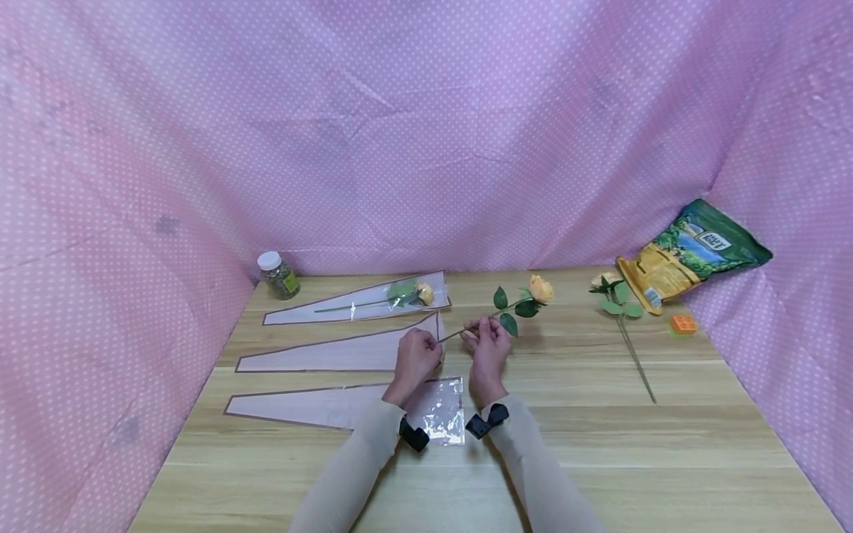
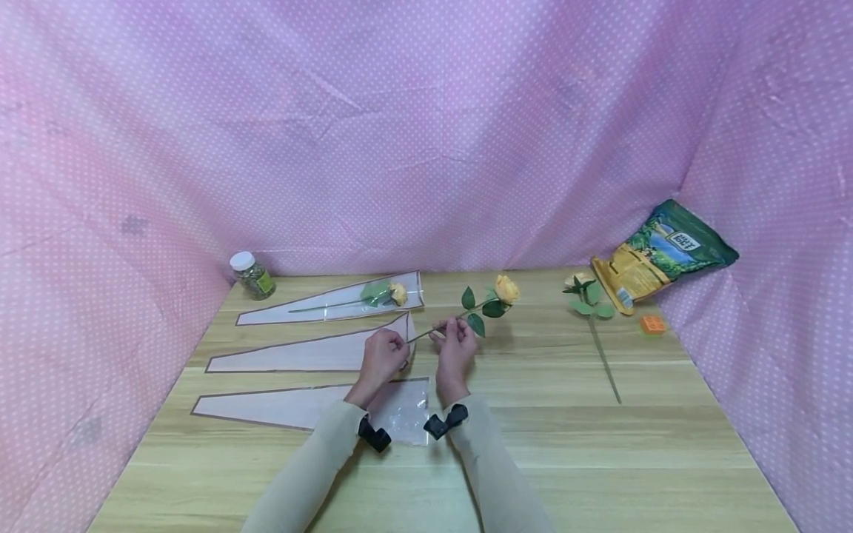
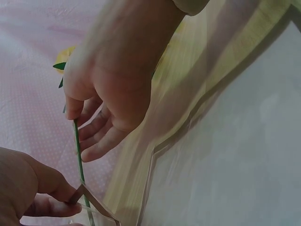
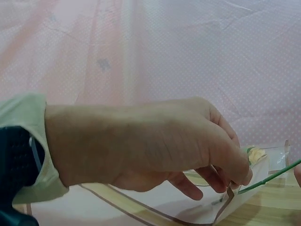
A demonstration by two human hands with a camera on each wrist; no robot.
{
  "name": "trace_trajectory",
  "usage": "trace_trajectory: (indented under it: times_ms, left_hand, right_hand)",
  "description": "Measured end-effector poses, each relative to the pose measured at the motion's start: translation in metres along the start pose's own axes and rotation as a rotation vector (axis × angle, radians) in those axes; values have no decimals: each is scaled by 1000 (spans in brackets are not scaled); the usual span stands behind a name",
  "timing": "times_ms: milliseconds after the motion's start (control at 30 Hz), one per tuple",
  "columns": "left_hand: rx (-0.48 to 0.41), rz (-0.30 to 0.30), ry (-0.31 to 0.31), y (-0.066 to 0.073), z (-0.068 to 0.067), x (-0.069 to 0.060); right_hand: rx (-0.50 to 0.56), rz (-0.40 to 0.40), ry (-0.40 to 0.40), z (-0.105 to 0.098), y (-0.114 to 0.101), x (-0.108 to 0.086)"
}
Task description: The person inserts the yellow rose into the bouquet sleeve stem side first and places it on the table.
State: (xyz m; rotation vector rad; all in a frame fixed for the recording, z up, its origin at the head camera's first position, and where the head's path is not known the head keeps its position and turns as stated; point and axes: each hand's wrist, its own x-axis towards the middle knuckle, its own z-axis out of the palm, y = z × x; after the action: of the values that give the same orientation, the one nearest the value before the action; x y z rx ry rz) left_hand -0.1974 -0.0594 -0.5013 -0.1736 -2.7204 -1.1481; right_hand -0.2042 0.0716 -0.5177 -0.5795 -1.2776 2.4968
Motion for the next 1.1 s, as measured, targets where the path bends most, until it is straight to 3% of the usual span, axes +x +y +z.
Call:
trace_trajectory:
  times_ms: [367,533,867,1100]
  left_hand:
    - [-10,-2,27,3,2,-2]
    - [-3,-2,39,3,3,-3]
    - [11,-20,39,5,4,-4]
    - [16,-22,44,5,5,-4]
  right_hand:
    - [70,36,68,0,4,2]
    - [42,40,99,-2,7,4]
    - [-42,-16,71,-6,4,7]
    - [-70,23,54,-9,2,9]
